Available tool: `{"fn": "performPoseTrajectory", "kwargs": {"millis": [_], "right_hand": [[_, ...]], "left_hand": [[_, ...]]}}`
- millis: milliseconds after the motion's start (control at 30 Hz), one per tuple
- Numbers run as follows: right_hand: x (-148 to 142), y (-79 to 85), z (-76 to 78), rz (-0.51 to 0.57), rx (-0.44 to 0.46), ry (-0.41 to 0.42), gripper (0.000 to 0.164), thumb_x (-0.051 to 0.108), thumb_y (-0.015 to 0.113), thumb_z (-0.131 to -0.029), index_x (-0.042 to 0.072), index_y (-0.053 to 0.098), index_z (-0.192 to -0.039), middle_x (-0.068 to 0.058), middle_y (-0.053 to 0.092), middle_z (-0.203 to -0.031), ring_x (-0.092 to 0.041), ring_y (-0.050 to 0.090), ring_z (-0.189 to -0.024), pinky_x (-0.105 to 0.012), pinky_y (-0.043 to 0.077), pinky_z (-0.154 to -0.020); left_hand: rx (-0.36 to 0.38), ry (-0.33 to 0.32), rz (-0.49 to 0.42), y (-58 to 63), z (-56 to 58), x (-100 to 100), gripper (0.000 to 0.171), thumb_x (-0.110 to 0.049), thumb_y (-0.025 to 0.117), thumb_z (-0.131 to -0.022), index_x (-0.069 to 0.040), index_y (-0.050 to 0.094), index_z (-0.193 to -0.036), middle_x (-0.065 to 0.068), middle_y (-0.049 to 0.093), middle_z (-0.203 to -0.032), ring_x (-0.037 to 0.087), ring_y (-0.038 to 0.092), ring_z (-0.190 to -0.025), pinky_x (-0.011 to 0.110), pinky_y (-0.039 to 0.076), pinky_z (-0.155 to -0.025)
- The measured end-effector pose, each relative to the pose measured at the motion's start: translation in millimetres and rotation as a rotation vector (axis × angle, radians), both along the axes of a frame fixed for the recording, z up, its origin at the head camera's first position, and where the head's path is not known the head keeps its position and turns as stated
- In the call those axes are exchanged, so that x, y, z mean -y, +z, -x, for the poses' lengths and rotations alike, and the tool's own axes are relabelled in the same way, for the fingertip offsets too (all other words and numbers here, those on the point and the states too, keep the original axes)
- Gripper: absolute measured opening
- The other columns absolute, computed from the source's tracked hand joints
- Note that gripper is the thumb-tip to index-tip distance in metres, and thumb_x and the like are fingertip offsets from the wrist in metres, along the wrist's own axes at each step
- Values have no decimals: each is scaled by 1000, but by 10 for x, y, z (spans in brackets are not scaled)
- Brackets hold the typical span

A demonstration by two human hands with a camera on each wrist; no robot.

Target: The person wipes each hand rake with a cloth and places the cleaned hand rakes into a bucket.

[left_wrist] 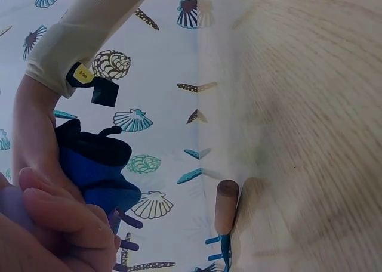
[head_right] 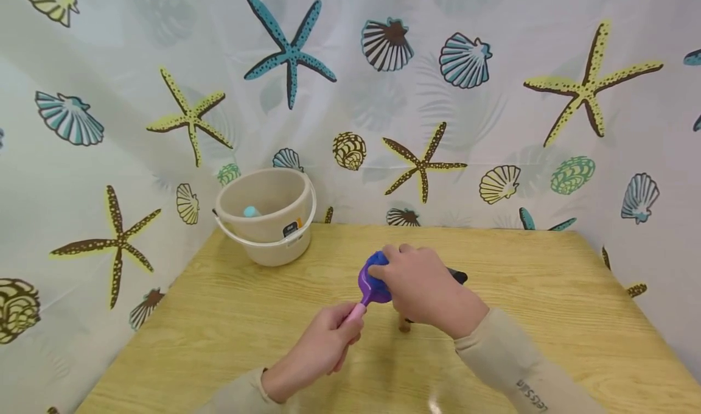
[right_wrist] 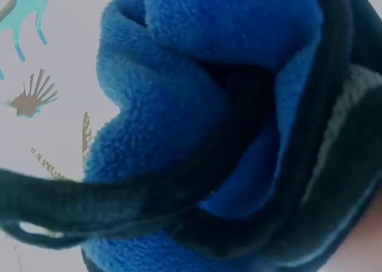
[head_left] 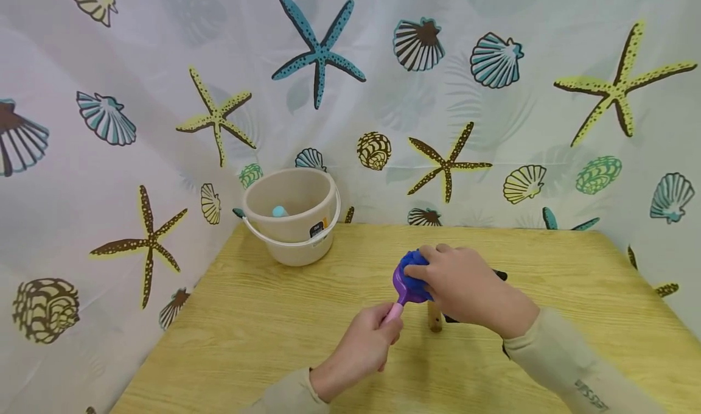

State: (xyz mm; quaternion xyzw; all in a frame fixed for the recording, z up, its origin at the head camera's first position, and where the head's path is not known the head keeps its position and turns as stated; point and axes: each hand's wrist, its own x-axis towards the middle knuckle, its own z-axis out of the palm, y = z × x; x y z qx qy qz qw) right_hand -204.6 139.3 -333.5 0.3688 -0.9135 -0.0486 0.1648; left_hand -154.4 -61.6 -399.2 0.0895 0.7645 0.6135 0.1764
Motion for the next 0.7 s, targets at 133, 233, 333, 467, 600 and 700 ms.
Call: {"fn": "performPoseTrajectory", "kwargs": {"millis": [133,233,333,467,600,700], "right_hand": [[58,8,-6,-35,60,-21,26,21,78,-87,23,74,-113,-12,67,-107,-30,68,-91,-44,61,-65],[79,26,36,-55,101,-88,23,21,77,-88,20,75,-111,-12,67,-102,-30,68,-87,-45,61,-63],[76,40,100,-85,131,-154,21,22,76,-88,20,76,-109,-11,66,-98,-28,67,-82,-43,61,-60],[58,53,156,-120,168,-170,18,22,76,-88,22,78,-106,-8,65,-94,-22,63,-74,-38,58,-57],[78,52,100,-125,176,-94,20,17,73,-88,24,78,-106,-8,68,-97,-21,64,-74,-37,58,-58],[136,59,15,-114,168,-22,19,15,72,-89,25,77,-104,-9,68,-99,-23,66,-79,-40,59,-60]], "left_hand": [[4,-11,3,-14,-38,-16,17,-22,52,-105,-10,62,-98,-2,46,-72,13,36,-42,22,34,-39],[-5,-15,-2,-23,-65,-35,16,-21,52,-104,-10,62,-96,-3,46,-72,12,36,-41,21,34,-38],[-9,-25,0,-33,-90,-46,17,-20,52,-104,-10,61,-93,-3,47,-71,12,36,-41,21,34,-38],[8,-38,2,-41,-101,-42,20,-19,51,-104,-9,59,-88,-3,47,-70,12,36,-40,21,31,-37],[21,-42,-9,-61,-77,-46,21,-18,51,-104,-8,58,-87,-3,47,-71,12,35,-40,21,32,-38],[23,-35,-18,-74,-48,-49,20,-19,52,-105,-8,59,-89,-2,47,-71,12,36,-40,22,33,-38]]}}
